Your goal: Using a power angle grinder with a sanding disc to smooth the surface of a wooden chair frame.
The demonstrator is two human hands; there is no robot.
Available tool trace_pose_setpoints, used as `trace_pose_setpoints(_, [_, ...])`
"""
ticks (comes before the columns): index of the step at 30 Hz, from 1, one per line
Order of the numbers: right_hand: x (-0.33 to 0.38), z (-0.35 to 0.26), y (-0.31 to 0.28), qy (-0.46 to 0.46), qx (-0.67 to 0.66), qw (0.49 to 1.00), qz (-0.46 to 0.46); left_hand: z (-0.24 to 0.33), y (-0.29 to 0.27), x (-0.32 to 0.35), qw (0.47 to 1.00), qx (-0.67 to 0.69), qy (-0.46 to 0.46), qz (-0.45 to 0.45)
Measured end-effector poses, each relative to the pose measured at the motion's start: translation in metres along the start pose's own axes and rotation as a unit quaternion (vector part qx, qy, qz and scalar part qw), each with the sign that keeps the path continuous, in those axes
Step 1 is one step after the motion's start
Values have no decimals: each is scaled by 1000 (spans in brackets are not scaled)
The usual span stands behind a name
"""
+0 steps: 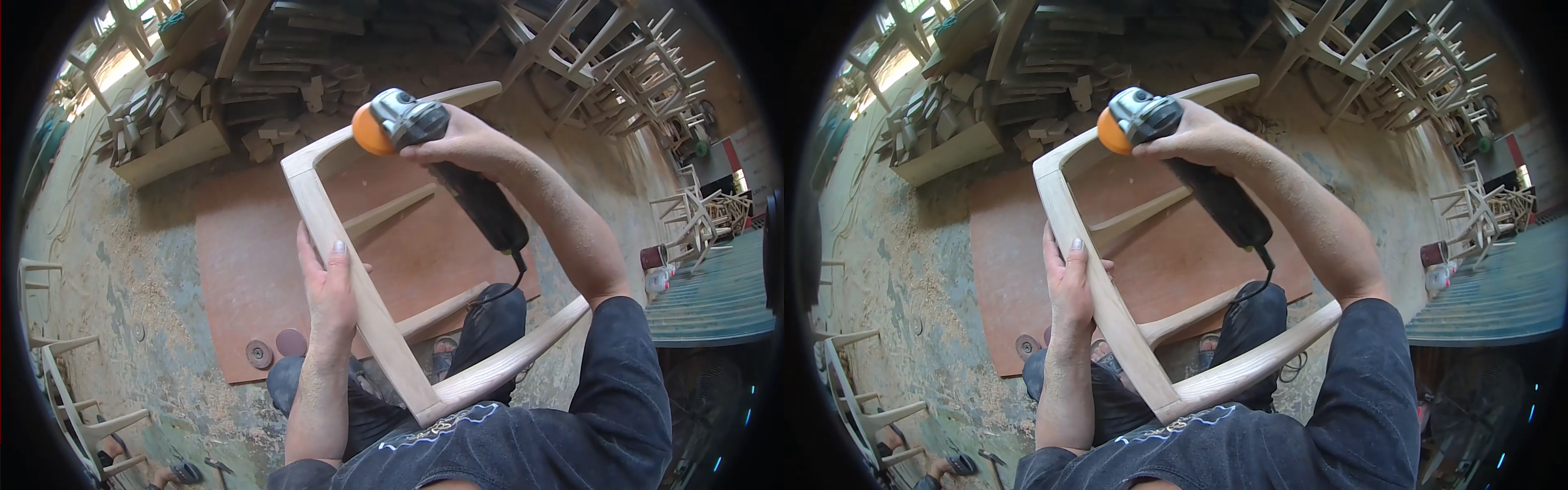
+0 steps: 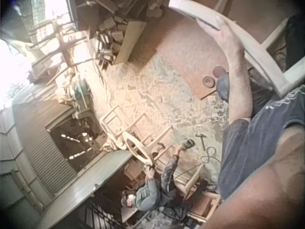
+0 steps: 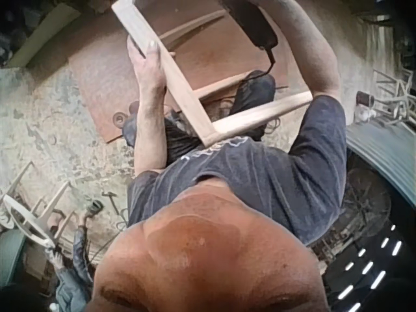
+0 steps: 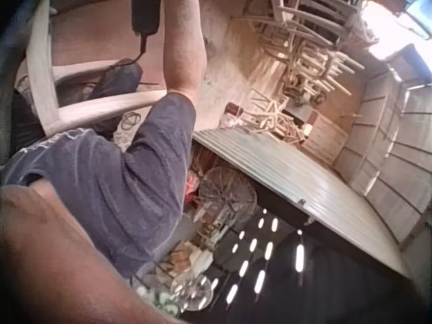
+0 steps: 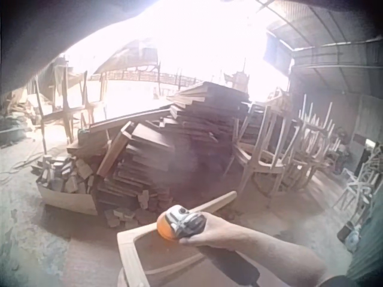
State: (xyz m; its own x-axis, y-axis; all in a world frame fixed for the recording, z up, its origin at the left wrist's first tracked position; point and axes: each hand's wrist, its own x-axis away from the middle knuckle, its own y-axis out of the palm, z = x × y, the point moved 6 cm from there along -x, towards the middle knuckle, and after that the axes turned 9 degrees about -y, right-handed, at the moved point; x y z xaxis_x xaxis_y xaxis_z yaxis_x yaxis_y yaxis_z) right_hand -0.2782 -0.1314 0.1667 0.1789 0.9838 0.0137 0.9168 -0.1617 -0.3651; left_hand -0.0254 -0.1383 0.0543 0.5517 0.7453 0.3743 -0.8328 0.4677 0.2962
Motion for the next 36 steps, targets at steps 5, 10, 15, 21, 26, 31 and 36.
trace_pose_setpoints(5, [24, 18, -66, 134, 49, 987, 68, 2, 2, 2, 1000, 2, 10, 0])
trace_pose_setpoints(10, [46, 43, -133, 164, 46, 971, 168, 2, -1, 2, 1000, 9, 0, 2])
trace_pose_setpoints(15, [46, 10, -104, 95, 16, 986, 137, 4, 2, 1, 1000, 20, 5, 22])
trace_pose_setpoints(21, [4, -23, -5, 30, 26, 999, -34, -2, -1, -2, 1000, 17, 3, 20])
trace_pose_setpoints(26, [-8, -26, 24, 16, 24, 996, -82, -7, -2, -7, 998, -34, 39, 27])
trace_pose_setpoints(31, [-9, -23, 30, 19, 34, 995, -87, -14, -9, -13, 994, -66, 81, 37])
trace_pose_setpoints(36, [2, -9, 7, 43, 41, 998, -37, -5, -3, -6, 999, -14, 40, 10])
